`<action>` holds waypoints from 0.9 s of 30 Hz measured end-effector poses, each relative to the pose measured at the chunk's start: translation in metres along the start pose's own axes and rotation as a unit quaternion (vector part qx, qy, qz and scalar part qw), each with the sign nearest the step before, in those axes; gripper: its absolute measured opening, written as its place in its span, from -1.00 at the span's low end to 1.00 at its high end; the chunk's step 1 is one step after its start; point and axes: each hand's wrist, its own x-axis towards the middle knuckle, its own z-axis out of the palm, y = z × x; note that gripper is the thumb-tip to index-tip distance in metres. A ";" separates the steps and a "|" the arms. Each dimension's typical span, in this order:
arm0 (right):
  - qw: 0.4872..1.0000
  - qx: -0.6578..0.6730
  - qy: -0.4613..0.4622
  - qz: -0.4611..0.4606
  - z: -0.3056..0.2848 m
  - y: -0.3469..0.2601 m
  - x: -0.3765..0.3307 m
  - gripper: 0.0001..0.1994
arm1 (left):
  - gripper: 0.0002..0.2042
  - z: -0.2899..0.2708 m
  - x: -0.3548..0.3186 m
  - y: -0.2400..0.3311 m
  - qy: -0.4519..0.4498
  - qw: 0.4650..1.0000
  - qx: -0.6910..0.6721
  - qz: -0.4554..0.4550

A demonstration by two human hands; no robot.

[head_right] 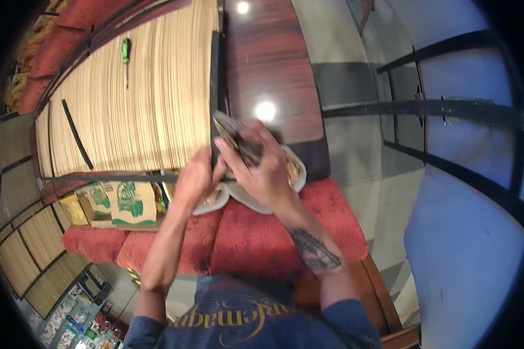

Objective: The person uses pliers to hammer a metal frame onto a bamboo mat and then uses a screwdriver to tighten screws along the edge of the mat. The person works on a table covered with a red cloth in a room with visible shelving.

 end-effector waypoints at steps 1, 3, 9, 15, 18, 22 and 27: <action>1.000 0.014 -0.004 0.006 0.001 0.002 0.003 -0.67 | -0.65 0.001 -0.005 0.001 0.004 1.000 0.006 -0.001; 0.987 0.147 0.062 0.019 -0.009 -0.018 0.013 -0.71 | -0.65 0.000 0.001 0.002 -0.006 1.000 0.004 -0.012; 0.999 0.052 0.017 0.003 0.005 0.009 0.005 -0.69 | -0.66 -0.004 -0.001 0.004 -0.009 1.000 0.003 -0.019; 0.998 0.043 0.038 -0.018 -0.007 -0.015 0.001 -0.70 | -0.65 -0.011 0.000 0.009 -0.020 0.999 -0.003 -0.025; 0.999 0.017 0.016 -0.025 0.004 0.003 0.000 -0.70 | -0.63 -0.006 0.002 0.002 -0.015 1.000 -0.004 -0.013; 0.991 0.112 0.070 -0.003 -0.018 -0.031 0.006 -0.70 | -0.66 -0.007 -0.006 0.005 -0.018 1.000 0.002 -0.025; 0.997 0.069 0.031 0.034 0.005 0.003 -0.006 -0.72 | -0.66 -0.009 -0.011 0.008 0.000 1.000 0.004 -0.008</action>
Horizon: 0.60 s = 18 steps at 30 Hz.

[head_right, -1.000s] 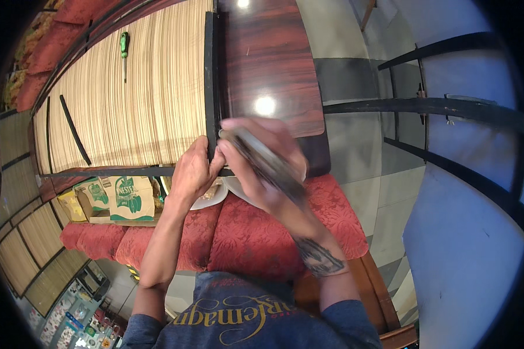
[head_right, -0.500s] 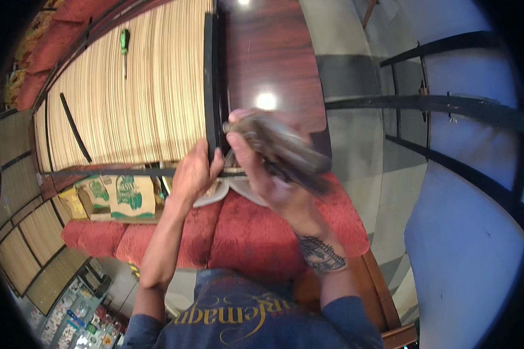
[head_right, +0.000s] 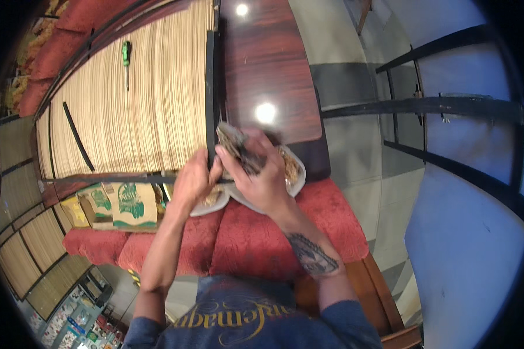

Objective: The person uses pliers to hammer a metal frame onto a bamboo mat and then uses a screwdriver to tighten screws along the edge of the mat. The person works on a table covered with a red cloth in a room with visible shelving.

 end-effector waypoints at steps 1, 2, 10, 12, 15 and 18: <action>1.000 0.002 0.009 -0.015 -0.004 -0.004 0.007 -0.73 | -0.65 0.003 0.001 -0.006 0.007 1.000 0.006 0.002; 0.998 0.055 0.029 -0.008 -0.008 -0.018 0.008 -0.73 | -0.65 0.004 -0.001 -0.007 0.000 1.000 0.002 -0.006; 0.998 -0.047 -0.030 -0.039 -0.007 0.009 -0.009 -0.70 | -0.61 -0.004 0.007 0.003 -0.010 1.000 0.009 -0.019; 0.998 0.036 0.054 0.018 -0.020 -0.014 0.007 -0.73 | -0.62 -0.007 0.020 0.004 -0.021 1.000 -0.011 -0.016; 0.993 0.064 0.096 -0.035 -0.030 -0.024 0.011 -0.73 | -0.61 -0.003 0.024 0.001 -0.043 0.998 -0.007 -0.036; 0.996 0.026 0.084 -0.031 -0.037 -0.004 0.010 -0.71 | -0.63 0.003 0.037 -0.005 -0.048 0.997 -0.032 -0.044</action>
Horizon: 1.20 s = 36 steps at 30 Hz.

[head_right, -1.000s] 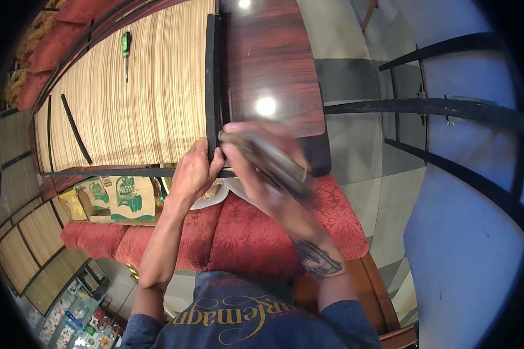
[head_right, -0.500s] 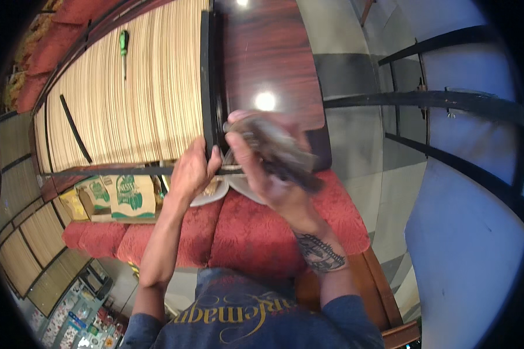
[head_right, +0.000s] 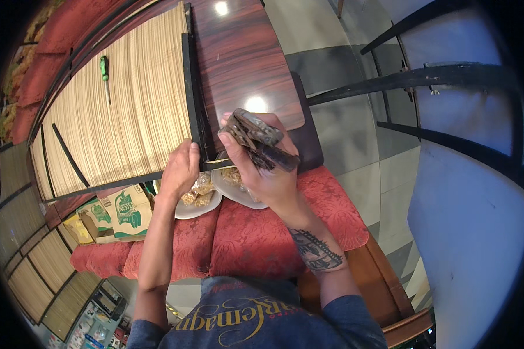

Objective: The person uses pliers to hammer a metal frame onto a bamboo mat and then uses a screwdriver to tighten screws along the edge of the mat. The person works on a table covered with a red cloth in a room with visible shelving.

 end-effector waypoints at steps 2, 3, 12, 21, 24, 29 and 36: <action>1.000 -0.025 -0.008 0.015 -0.003 0.012 -0.008 -0.70 | -0.66 0.003 0.005 -0.004 -0.006 1.000 -0.009 0.005; 0.999 0.008 0.002 0.037 -0.002 0.016 -0.012 -0.74 | -0.68 0.005 0.007 -0.006 -0.014 1.000 -0.006 -0.001; 0.999 -0.012 -0.022 0.024 0.007 0.042 -0.028 -0.74 | -0.62 0.029 0.000 -0.021 -0.007 0.998 0.061 0.009; 0.997 0.018 -0.024 0.069 0.016 0.048 -0.046 -0.75 | -0.53 0.022 -0.012 -0.032 -0.063 0.986 0.116 0.096; 0.995 0.056 -0.011 0.079 0.009 0.030 -0.041 -0.78 | -0.58 0.032 -0.021 -0.047 -0.009 0.987 0.102 0.123; 0.992 0.094 0.082 -0.015 -0.003 -0.040 -0.022 -0.69 | -0.61 0.027 -0.033 -0.045 0.062 0.978 0.101 0.171; 0.992 -0.106 -0.030 0.063 0.029 -0.005 -0.065 -0.68 | -0.61 0.026 -0.043 -0.040 0.079 0.977 0.069 0.188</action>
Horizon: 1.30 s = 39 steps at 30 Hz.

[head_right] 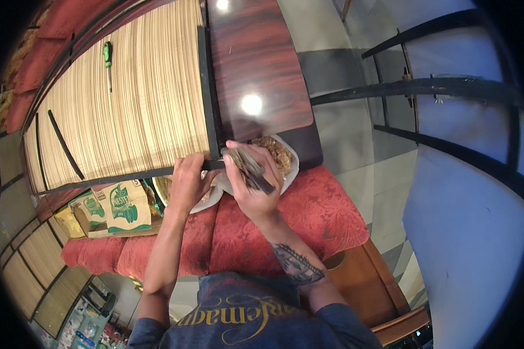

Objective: The person uses pliers to hammer a metal frame onto a bamboo mat and then uses a screwdriver to tighten screws along the edge of the mat. The person works on a table covered with a red cloth in a room with visible shelving.

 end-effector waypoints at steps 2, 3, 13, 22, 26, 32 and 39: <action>0.996 0.072 0.054 -0.013 0.003 -0.008 0.007 -0.71 | -0.62 0.003 0.004 -0.006 0.019 1.000 -0.003 0.009; 0.986 0.131 0.101 -0.006 -0.002 -0.031 0.009 -0.73 | -0.63 0.001 0.001 -0.003 0.026 1.000 -0.010 0.009; 1.000 0.000 0.024 -0.019 0.002 -0.003 -0.014 -0.69 | -0.64 0.005 -0.003 -0.001 0.056 0.997 -0.032 0.044; 0.998 -0.026 0.048 -0.015 0.013 0.000 -0.019 -0.73 | -0.64 0.001 -0.010 0.008 0.060 0.997 -0.025 0.050; 0.988 0.127 0.080 0.038 0.011 -0.022 -0.015 -0.75 | -0.65 0.005 -0.027 -0.005 0.037 0.999 -0.036 0.015; 0.992 0.049 0.108 -0.043 -0.002 -0.026 -0.012 -0.74 | -0.69 -0.003 -0.009 0.006 0.042 0.999 -0.012 0.020; 0.985 0.110 0.130 -0.040 -0.017 -0.046 -0.002 -0.75 | -0.70 -0.007 -0.018 -0.009 -0.012 1.000 0.003 -0.014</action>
